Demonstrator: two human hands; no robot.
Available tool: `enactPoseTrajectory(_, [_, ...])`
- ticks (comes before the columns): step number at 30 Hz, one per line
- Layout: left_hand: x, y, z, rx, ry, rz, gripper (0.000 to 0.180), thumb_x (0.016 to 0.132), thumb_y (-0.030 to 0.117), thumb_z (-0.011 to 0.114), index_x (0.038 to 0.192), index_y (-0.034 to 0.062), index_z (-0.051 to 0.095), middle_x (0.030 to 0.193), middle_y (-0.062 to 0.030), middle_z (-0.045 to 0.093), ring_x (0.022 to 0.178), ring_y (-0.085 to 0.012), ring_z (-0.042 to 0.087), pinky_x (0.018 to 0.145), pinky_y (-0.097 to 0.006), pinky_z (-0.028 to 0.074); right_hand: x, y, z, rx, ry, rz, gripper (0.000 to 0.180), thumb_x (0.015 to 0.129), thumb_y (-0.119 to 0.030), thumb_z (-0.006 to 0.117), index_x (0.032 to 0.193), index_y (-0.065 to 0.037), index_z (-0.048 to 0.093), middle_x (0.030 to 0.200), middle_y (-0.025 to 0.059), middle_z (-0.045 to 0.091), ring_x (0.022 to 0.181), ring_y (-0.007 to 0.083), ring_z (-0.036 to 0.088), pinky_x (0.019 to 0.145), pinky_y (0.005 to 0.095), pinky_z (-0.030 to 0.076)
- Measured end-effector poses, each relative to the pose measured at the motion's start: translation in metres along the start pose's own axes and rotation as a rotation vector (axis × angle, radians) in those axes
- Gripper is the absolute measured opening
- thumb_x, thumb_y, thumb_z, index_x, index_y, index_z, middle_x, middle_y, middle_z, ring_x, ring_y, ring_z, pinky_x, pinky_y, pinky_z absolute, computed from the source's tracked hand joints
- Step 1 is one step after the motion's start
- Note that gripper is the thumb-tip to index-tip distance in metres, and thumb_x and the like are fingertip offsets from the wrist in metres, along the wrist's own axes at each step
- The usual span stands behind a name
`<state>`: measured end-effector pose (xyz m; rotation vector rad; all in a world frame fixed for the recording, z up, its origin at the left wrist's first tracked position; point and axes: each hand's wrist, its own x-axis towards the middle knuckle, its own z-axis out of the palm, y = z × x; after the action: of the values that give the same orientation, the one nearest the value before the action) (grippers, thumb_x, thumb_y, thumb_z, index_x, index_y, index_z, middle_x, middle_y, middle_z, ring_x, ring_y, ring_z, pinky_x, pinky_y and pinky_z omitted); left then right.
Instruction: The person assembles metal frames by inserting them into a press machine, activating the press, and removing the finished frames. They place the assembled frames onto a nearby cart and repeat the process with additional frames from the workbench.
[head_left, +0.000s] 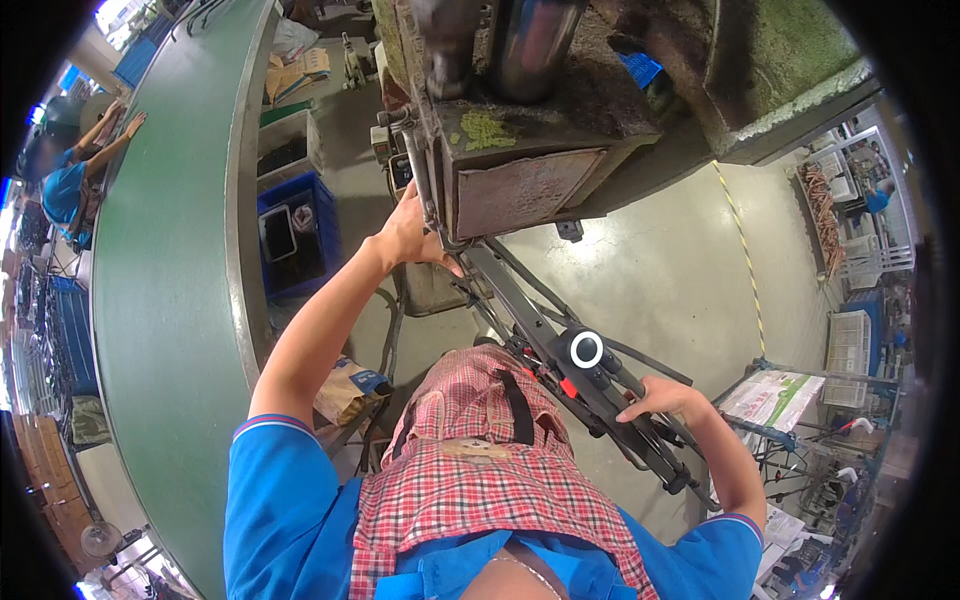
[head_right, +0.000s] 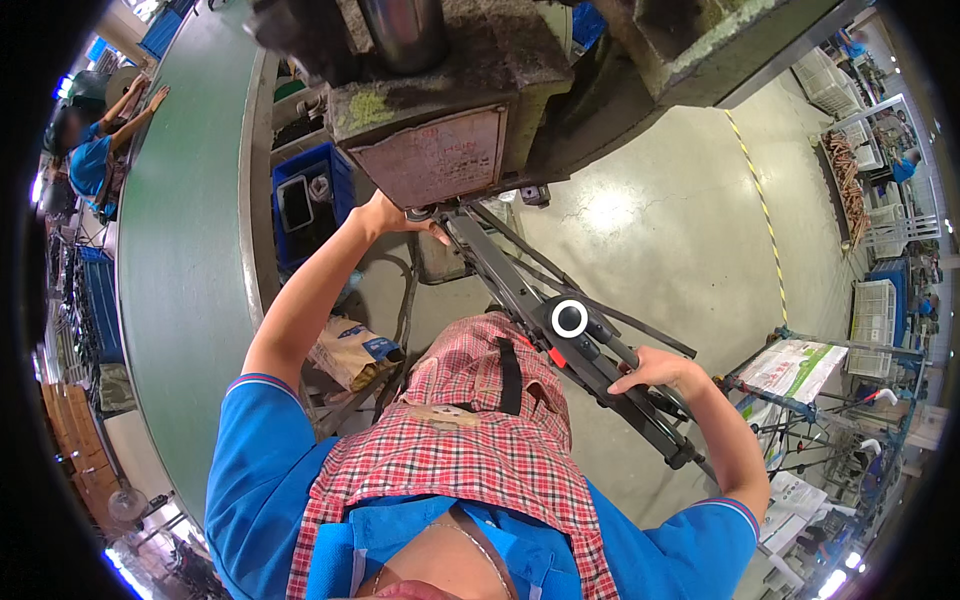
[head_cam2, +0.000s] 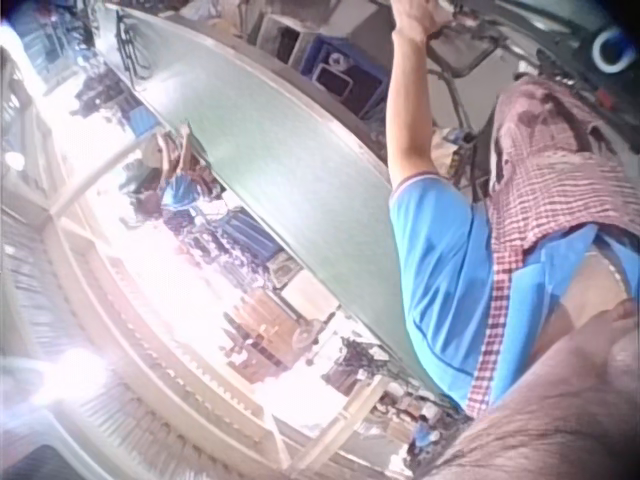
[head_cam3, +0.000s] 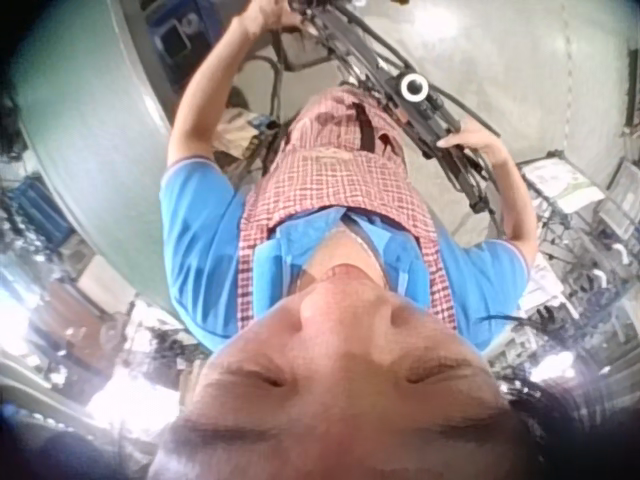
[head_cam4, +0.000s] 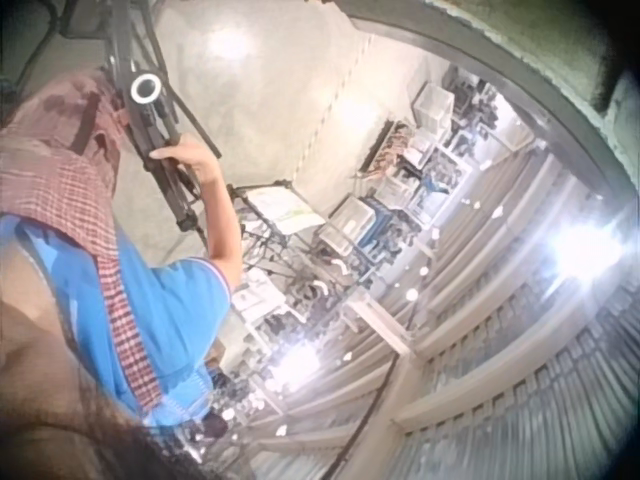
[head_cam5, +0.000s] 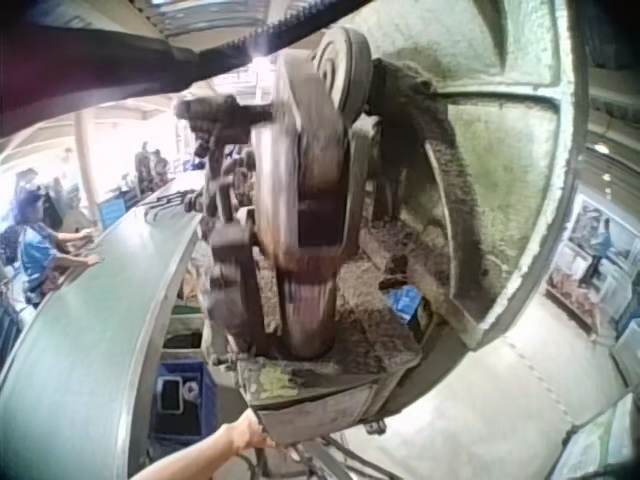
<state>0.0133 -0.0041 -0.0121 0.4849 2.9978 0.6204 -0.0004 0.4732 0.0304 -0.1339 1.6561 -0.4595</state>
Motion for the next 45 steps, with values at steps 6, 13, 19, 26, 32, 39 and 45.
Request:
enactPoseTrajectory(6, [0.006, -0.002, 0.004, -0.044, 0.044, -0.001, 0.113, 0.042, 0.069, 0.074, 0.136, 0.0149, 0.042, 0.139, -0.0128, 0.04, 0.134, -0.0334, 0.025, 0.113, -0.048, 0.009, -0.001, 0.007, -0.001, -0.038, 0.072, -0.014, 0.056, 0.059, -0.038, 0.081, 0.093, 0.003, 0.067, 0.081, 0.0065, 0.064, 0.076, 0.0163, 0.058, 0.068, 0.0295, 0.045])
enactPoseTrajectory(13, [0.002, 0.023, -0.042, 0.057, 0.124, 0.116, 0.106, 0.043, 0.062, 0.077, 0.13, 0.0102, 0.047, 0.132, -0.0153, 0.045, 0.127, -0.0341, 0.033, 0.111, -0.049, 0.015, -0.043, -0.018, 0.009, -0.126, 0.101, -0.028, 0.063, 0.059, -0.04, 0.081, 0.101, 0.004, 0.065, 0.087, 0.0105, 0.066, 0.082, 0.0196, 0.061, 0.077, 0.0303, 0.046])
enactPoseTrajectory(19, [-0.079, 0.101, 0.036, -0.061, 0.718, -0.365, 0.075, 0.054, 0.025, 0.084, 0.114, 0.0034, 0.045, 0.117, -0.0177, 0.045, 0.111, -0.0367, 0.044, 0.096, -0.047, 0.037, -0.026, 0.017, 0.032, -0.279, 0.058, -0.104, 0.059, 0.061, -0.04, 0.081, 0.097, 0.004, 0.065, 0.071, 0.0073, 0.061, 0.067, 0.0145, 0.056, 0.064, 0.0306, 0.046])
enactPoseTrajectory(26, [-0.061, 0.281, 0.178, -2.081, 0.525, -1.166, 0.056, 0.08, 0.045, 0.068, 0.108, -0.0018, 0.057, 0.099, -0.0096, 0.063, 0.095, -0.0173, 0.059, 0.082, -0.036, 0.049, 0.003, 0.047, 0.053, -0.393, 0.018, -0.298, 0.059, 0.065, -0.039, 0.08, 0.104, 0.002, 0.063, 0.074, 0.0079, 0.062, 0.069, 0.0153, 0.056, 0.066, 0.0316, 0.047])
enactPoseTrajectory(32, [-0.125, 0.317, 0.174, -1.898, 1.028, -1.406, 0.038, 0.075, 0.029, 0.075, 0.094, 0.0014, 0.058, 0.082, -0.0058, 0.064, 0.07, -0.0164, 0.064, 0.065, -0.03, 0.053, -0.03, 0.02, 0.102, -0.56, 0.036, -0.52, 0.051, 0.063, -0.037, 0.077, 0.095, 0.0, 0.062, 0.075, 0.0137, 0.064, 0.071, 0.0282, 0.063, 0.068, 0.0372, 0.049])
enactPoseTrajectory(39, [-0.282, 0.392, 0.055, -1.624, 1.754, -0.837, 0.016, 0.079, 0.022, 0.065, 0.075, 0.0079, 0.06, 0.067, -0.0021, 0.058, 0.06, -0.0135, 0.058, 0.056, -0.028, 0.049, -0.078, -0.045, 0.228, -0.921, 0.107, -1.188, 0.044, 0.061, -0.033, 0.075, 0.087, -0.001, 0.058, 0.06, 0.0115, 0.061, 0.057, 0.0324, 0.061, 0.056, 0.0398, 0.049])
enactPoseTrajectory(45, [-0.505, 0.485, 0.034, -1.044, 2.138, 0.052, 0.02, 0.088, 0.022, 0.052, 0.084, 0.002, 0.051, 0.072, -0.0082, 0.052, 0.073, -0.0175, 0.056, 0.074, -0.029, 0.046, -0.158, -0.109, 0.4, -1.265, -0.121, -1.8, 0.042, 0.058, -0.022, 0.075, 0.085, -0.004, 0.05, 0.059, 0.0101, 0.057, 0.058, 0.0292, 0.061, 0.049, 0.0388, 0.046])
